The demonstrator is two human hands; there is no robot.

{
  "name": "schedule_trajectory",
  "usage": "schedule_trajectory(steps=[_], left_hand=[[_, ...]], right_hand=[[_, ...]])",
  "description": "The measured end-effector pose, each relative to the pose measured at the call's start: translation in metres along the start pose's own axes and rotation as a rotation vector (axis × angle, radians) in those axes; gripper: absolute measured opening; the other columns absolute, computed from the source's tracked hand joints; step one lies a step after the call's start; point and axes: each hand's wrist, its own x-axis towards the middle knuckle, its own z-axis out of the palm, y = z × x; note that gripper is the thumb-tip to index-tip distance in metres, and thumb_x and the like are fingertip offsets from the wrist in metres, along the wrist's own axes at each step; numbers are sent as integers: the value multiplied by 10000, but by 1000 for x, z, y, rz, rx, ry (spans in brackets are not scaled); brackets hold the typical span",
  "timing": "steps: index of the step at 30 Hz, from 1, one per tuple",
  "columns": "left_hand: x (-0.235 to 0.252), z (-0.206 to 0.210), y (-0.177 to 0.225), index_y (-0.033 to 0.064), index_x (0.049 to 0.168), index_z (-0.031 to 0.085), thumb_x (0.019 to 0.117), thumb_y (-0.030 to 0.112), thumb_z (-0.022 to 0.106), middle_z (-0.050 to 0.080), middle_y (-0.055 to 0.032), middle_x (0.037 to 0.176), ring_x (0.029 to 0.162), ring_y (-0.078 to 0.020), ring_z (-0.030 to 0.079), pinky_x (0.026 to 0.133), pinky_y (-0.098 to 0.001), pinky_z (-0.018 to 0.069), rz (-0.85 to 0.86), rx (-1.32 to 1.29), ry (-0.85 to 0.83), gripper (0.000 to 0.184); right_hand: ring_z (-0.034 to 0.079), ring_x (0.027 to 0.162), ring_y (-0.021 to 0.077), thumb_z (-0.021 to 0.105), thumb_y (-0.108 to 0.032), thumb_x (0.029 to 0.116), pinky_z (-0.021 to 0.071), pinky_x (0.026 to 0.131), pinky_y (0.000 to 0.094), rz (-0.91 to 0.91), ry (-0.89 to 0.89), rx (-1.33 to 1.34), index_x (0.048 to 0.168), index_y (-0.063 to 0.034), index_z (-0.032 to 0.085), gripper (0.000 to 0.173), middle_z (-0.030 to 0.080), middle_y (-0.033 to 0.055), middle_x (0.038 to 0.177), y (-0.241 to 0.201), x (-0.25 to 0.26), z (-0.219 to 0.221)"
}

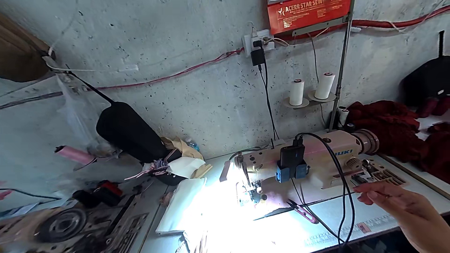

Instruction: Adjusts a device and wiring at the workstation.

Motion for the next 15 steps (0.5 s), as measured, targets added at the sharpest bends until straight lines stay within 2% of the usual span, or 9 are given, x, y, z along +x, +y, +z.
schedule_trajectory(steps=[4,7,12,15], left_hand=[[-2,-2,1,72,1542,452,923,692,506,328,-198,1645,1543,-369,264,1256,-557,143,13,-15,16,877],[-8,-15,13,52,1533,467,967,596,495,310,-233,1646,1555,-392,226,1253,-585,107,35,-36,-20,785],[-6,0,3,38,1530,469,938,644,499,325,-224,1642,1544,-397,254,1249,-586,122,53,-59,52,847],[-3,4,-1,77,1542,463,945,689,443,322,-203,1650,1552,-381,242,1256,-586,116,47,-18,25,855]], right_hand=[[717,828,61,525,-106,985,604,799,214,17,-6,17,1062,-72,734,225,759,-33,976,2,-1,4],[719,833,62,524,-122,990,605,798,217,26,0,3,1055,-79,732,223,760,-36,977,3,-2,6],[720,835,66,532,-148,989,609,792,223,38,10,-10,1048,-76,733,221,757,-35,965,7,-3,7],[718,823,66,554,-181,991,606,782,211,52,13,-21,1039,-91,742,214,753,-45,942,13,-5,7]])
